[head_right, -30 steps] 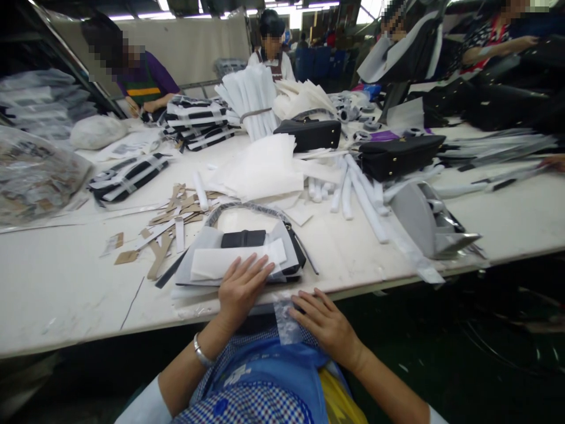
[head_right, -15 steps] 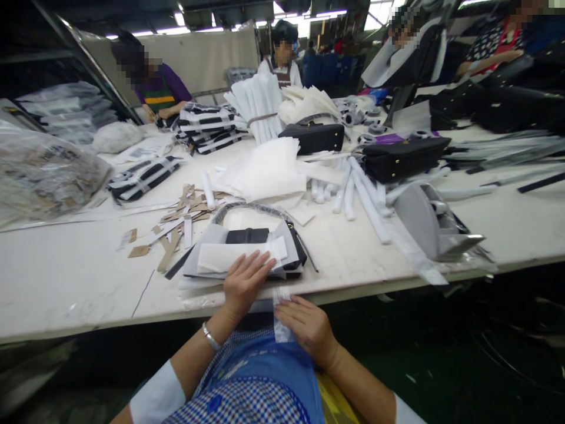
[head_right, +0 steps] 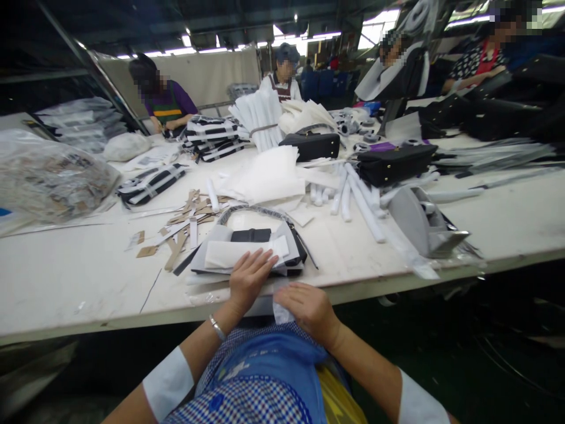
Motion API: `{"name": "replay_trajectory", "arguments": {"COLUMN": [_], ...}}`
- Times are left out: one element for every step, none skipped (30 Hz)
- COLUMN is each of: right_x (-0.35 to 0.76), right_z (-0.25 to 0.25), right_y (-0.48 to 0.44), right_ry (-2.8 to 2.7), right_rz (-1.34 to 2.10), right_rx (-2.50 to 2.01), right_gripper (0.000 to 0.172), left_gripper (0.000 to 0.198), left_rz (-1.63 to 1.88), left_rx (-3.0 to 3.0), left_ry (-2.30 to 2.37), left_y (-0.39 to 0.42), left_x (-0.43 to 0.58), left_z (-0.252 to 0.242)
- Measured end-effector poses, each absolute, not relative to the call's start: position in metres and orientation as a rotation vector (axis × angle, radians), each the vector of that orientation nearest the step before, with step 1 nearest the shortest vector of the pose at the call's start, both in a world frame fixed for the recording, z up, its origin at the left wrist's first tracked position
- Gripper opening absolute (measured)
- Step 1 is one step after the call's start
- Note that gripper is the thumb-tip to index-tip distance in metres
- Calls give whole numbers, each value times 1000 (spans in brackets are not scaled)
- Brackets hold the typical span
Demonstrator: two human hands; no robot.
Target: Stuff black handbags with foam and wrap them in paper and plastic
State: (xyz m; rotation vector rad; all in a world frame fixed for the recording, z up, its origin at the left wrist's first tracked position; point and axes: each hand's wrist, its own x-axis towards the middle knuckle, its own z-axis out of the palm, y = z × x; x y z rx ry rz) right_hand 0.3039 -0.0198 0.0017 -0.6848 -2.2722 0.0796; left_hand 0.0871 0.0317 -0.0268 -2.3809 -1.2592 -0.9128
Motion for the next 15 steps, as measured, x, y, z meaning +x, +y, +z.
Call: {"name": "replay_trajectory", "arguments": {"right_x": [305, 305, 305, 305, 304, 303, 302, 300, 299, 297, 296, 295, 294, 293, 292], "right_z": [8, 14, 20, 24, 28, 31, 33, 34, 34, 33, 33, 32, 32, 31, 32], "right_y": [-12, -4, 5, 15, 24, 34, 44, 54, 63, 71, 79, 85, 91, 95, 99], "right_ry": [-2282, -2289, -2296, -2302, -2308, -2315, -2322, -2329, -2338, -2351, -2365, -2378, -2391, -2403, -2413], "right_rz": [75, 76, 80, 83, 82, 78, 71, 63, 63, 84, 122, 169, 219, 264, 300], "right_rx": [-683, -687, -698, -717, -747, -787, -833, -880, -924, -961, -989, -1008, -1023, -1033, -1041], "right_gripper": [37, 38, 39, 40, 41, 43, 43, 43, 43, 42, 40, 38, 36, 33, 28], "left_gripper": [41, 41, 41, 40, 39, 36, 33, 29, 25, 22, 21, 22, 23, 23, 24], "left_rz": [-914, -915, -915, -915, -916, -917, -919, -923, -928, -933, -940, -948, -958, -970, -983], "left_rx": [-2378, -2375, -2372, -2369, -2365, -2361, -2357, -2353, -2349, -2345, -2341, -2338, -2336, -2335, -2334], "left_ry": [-1254, -1249, -1245, -1241, -1239, -1239, -1239, -1240, -1242, -1246, -1250, -1254, -1256, -1257, -1257], "left_y": [32, 31, 31, 31, 31, 31, 31, 31, 31, 32, 32, 33, 33, 34, 34], "left_x": [87, 87, 87, 87, 88, 88, 88, 89, 90, 90, 91, 92, 92, 93, 93], "left_z": [-27, -26, -26, -26, -26, -26, -26, -26, -26, -25, -25, -25, -25, -25, -25]}}
